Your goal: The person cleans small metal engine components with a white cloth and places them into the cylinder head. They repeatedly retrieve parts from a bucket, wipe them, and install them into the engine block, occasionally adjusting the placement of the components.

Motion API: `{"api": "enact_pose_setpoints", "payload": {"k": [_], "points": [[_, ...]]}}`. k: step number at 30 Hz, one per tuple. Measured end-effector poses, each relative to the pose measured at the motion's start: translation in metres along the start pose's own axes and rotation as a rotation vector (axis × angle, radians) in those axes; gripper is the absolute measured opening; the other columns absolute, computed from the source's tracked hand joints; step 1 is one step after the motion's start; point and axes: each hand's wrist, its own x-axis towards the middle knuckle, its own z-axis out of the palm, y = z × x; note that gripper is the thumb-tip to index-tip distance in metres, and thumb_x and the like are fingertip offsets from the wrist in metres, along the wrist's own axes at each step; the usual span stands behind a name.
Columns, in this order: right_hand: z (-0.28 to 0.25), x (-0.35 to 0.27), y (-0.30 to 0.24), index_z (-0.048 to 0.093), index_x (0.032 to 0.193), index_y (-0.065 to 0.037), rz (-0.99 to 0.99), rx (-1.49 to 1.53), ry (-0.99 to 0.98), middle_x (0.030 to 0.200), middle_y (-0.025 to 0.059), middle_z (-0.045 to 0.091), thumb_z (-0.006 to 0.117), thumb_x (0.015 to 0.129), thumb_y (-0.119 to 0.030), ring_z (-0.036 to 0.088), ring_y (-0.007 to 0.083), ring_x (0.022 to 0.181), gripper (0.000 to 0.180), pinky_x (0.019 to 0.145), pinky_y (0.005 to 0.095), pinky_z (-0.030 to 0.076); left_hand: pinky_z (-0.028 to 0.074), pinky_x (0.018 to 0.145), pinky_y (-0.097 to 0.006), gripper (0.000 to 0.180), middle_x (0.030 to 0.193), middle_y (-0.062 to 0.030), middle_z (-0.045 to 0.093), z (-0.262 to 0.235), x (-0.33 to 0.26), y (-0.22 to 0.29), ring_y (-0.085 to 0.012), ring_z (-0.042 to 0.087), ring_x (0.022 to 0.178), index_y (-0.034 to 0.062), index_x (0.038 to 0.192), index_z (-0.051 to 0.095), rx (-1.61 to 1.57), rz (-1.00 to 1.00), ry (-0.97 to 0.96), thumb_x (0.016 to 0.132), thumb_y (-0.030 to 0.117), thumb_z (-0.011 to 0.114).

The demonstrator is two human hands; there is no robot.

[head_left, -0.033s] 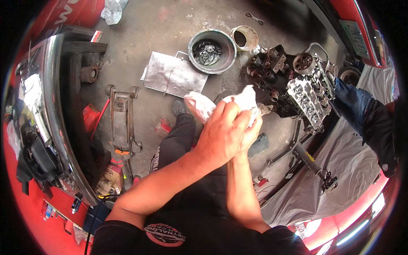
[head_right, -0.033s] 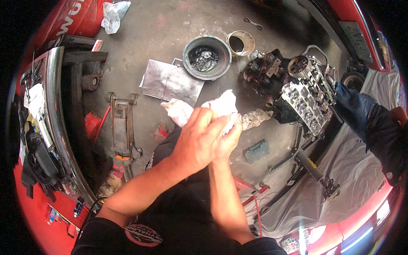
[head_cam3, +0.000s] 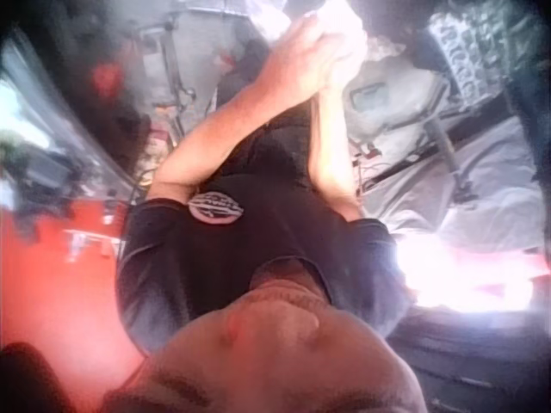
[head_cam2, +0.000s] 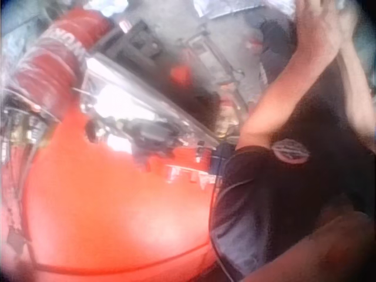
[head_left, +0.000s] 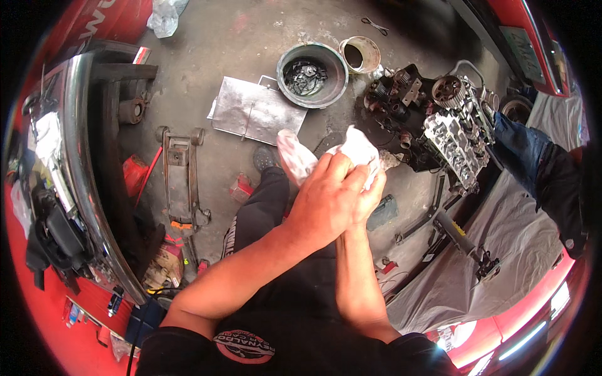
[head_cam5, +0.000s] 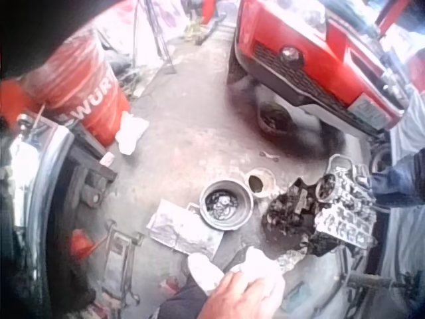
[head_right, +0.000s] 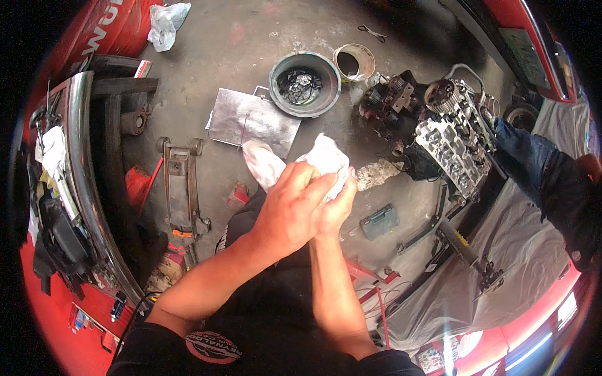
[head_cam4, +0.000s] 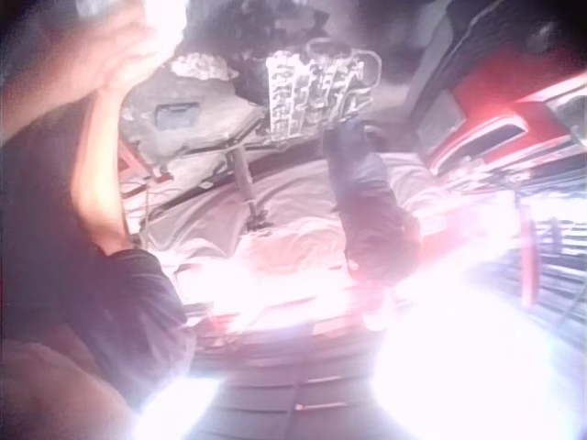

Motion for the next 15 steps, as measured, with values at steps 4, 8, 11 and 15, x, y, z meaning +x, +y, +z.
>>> {"api": "enact_pose_setpoints", "payload": {"k": [4,8,11,15], "points": [[-0.043,0.007,0.025,0.063,0.115,-0.003,0.195,0.219,-0.188,0.113,0.0101,0.069,0.037,0.11,-0.038,0.065,0.019,0.099,0.043,0.089,0.0343,0.052,0.052,0.082,-0.042,0.023,0.096,-0.0152,0.064,-0.016,-0.02,-0.027,-0.0336,0.065,0.093,-0.001,0.107,0.07,-0.249,-0.037,-0.262,0.084,0.001,0.065],[-0.032,0.016,0.013,0.067,0.104,-0.003,0.121,0.249,-0.239,0.125,0.0142,0.065,0.044,0.106,-0.039,0.065,0.0242,0.11,0.042,0.09,0.0396,0.052,0.057,0.077,-0.039,0.012,0.098,-0.014,0.073,-0.073,-0.023,-0.036,-0.0259,0.072,0.086,-0.0016,0.1,0.07,-0.579,-0.429,-0.213,0.093,0.006,0.065],[-0.027,0.016,-0.001,0.067,0.104,-0.005,0.184,0.338,-0.165,0.13,0.0143,0.063,0.046,0.104,-0.038,0.065,0.0277,0.112,0.04,0.093,0.0432,0.051,0.059,0.073,-0.034,0.012,0.103,-0.0105,0.075,-0.099,0.004,-0.025,-0.0166,0.072,0.079,0.0,0.101,0.069,-1.096,-0.608,0.353,0.097,0.011,0.066],[-0.032,0.003,0.006,0.06,0.126,-0.003,0.148,0.425,-0.171,0.129,0.0142,0.063,0.038,0.105,-0.041,0.064,0.03,0.116,0.049,0.103,0.0426,0.049,0.037,0.113,-0.044,0.04,0.136,-0.0129,0.061,-0.001,-0.009,-0.001,-0.032,0.052,0.13,0.0057,0.123,0.071,-0.088,-0.026,-0.035,0.085,0.016,0.078]]}}
